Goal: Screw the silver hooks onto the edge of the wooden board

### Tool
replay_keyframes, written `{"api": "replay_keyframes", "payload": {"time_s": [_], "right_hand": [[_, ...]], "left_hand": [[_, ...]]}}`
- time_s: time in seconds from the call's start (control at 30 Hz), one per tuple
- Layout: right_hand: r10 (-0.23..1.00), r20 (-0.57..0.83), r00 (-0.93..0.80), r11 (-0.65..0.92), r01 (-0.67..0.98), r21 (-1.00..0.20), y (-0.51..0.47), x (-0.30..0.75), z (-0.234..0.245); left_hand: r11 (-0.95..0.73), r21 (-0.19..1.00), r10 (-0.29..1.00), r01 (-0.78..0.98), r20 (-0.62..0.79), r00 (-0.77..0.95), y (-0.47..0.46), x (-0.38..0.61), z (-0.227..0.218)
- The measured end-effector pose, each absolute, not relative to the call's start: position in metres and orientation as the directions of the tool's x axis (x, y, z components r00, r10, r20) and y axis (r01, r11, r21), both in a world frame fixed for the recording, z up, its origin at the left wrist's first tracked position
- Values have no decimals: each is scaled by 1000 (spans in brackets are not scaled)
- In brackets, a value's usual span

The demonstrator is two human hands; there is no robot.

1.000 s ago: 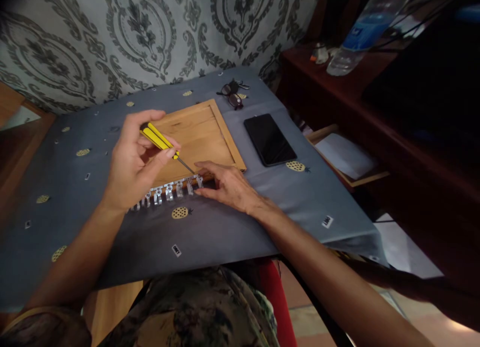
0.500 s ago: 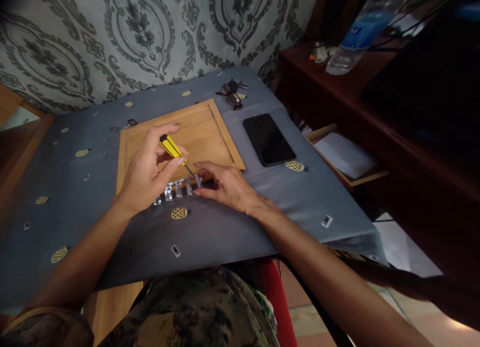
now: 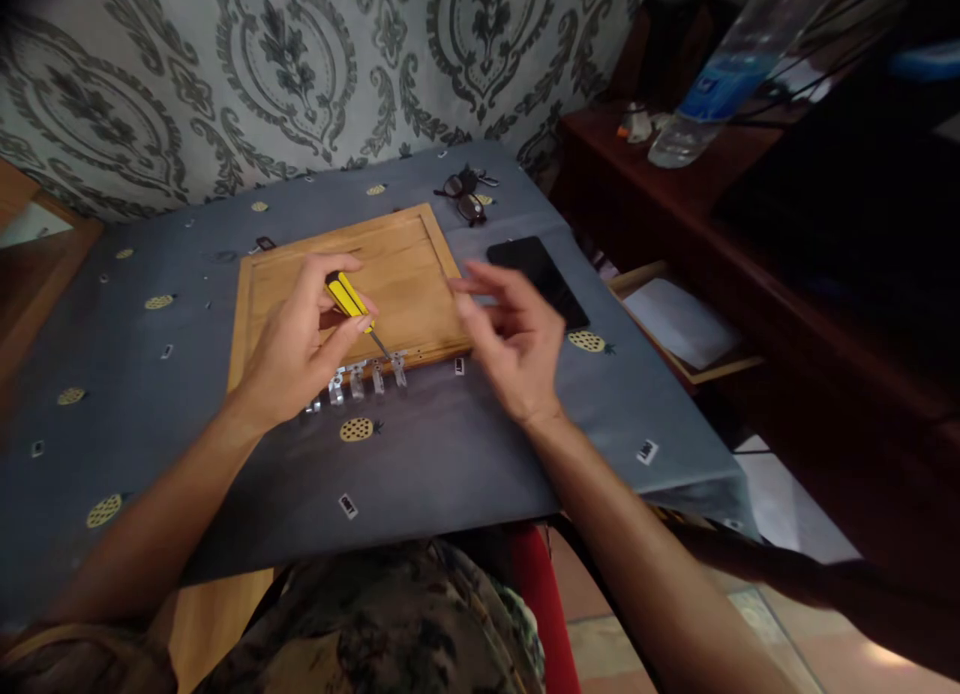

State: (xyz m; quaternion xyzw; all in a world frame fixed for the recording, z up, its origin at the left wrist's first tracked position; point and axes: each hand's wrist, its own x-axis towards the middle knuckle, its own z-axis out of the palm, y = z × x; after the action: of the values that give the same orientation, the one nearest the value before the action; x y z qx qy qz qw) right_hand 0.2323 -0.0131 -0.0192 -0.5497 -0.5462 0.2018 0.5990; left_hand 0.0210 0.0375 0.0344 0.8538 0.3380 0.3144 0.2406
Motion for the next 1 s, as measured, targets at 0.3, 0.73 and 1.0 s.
{"api": "replay_keyframes", "payload": {"time_s": [0.3, 0.73, 1.0], "right_hand": [[916, 392, 83, 309, 477, -823, -20, 236, -25], [864, 400, -307, 499, 629, -596, -12, 236, -42], [877, 362, -314, 478, 635, -606, -11, 231, -43]], "left_hand": [[-664, 616, 725, 423, 392, 567, 38, 21, 33], [-646, 633, 738, 426, 375, 561, 39, 21, 34], [-656, 627, 731, 421, 387, 562, 37, 21, 34]]}}
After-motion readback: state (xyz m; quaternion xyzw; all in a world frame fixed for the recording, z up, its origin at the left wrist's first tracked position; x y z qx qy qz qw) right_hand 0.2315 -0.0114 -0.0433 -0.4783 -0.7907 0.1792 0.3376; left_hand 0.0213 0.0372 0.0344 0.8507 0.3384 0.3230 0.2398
